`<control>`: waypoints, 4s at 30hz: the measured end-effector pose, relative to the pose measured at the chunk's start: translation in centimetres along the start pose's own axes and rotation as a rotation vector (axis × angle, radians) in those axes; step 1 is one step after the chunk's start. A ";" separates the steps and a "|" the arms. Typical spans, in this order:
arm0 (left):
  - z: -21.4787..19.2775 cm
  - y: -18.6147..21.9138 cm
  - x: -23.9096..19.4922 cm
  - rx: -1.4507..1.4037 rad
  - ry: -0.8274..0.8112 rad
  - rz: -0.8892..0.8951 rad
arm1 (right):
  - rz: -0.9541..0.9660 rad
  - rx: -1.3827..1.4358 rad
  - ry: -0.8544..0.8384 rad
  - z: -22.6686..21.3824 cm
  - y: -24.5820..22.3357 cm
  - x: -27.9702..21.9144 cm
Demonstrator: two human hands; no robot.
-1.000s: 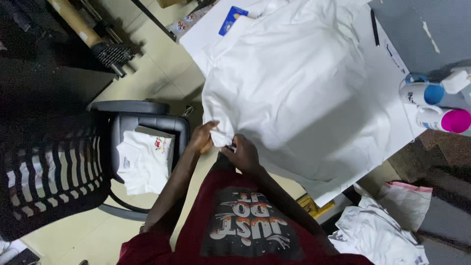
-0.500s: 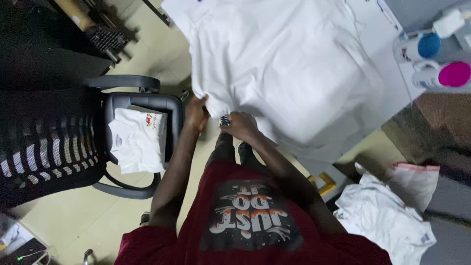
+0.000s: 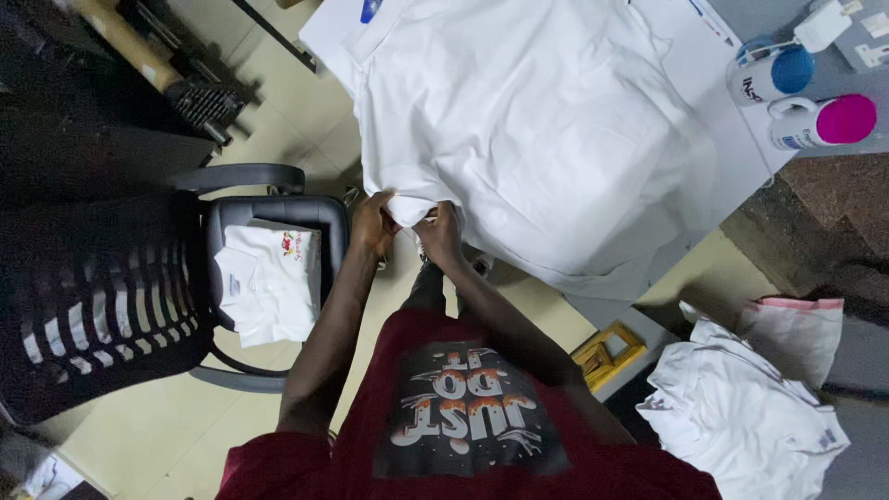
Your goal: The person folds white polo shirts on a table and places them on a nearby chair. They repeatedly pick up shirts, smooth them, fold the sleeves and body, and stack the finished shirts on the chair.
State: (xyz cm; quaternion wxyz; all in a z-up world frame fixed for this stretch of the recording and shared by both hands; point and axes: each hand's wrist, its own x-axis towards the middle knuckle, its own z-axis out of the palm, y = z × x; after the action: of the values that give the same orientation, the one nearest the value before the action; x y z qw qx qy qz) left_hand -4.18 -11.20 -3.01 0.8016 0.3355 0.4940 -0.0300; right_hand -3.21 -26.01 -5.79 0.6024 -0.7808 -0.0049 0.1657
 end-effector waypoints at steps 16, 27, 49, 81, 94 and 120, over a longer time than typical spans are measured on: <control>-6.7 -2.3 5.0 0.604 -0.717 0.650 | 0.468 1.001 -0.310 -1.3 -9.8 1.2; -11.5 -3.3 2.7 0.325 -0.309 0.450 | 0.310 0.514 -0.441 -2.0 -3.7 -0.1; -13.2 -2.3 -7.6 -0.311 0.110 0.218 | -0.306 -1.274 0.023 -23.1 11.8 -10.4; -9.0 0.9 -6.9 -0.527 0.194 0.374 | 0.376 -0.988 -0.512 -31.4 4.2 -11.6; 5.8 7.4 -4.0 -0.274 -0.111 0.426 | 0.180 -0.722 -0.323 -34.9 2.0 -9.7; 5.0 9.7 12.5 1.332 -0.040 0.901 | 0.418 -0.666 -0.266 -43.1 9.5 -4.4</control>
State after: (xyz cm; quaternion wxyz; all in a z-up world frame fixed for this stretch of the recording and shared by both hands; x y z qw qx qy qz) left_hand 9.71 -3.01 -6.80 0.3766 0.9097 0.1749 0.0019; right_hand 2.18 -70.04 -4.19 0.2645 -0.8890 0.0227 0.3731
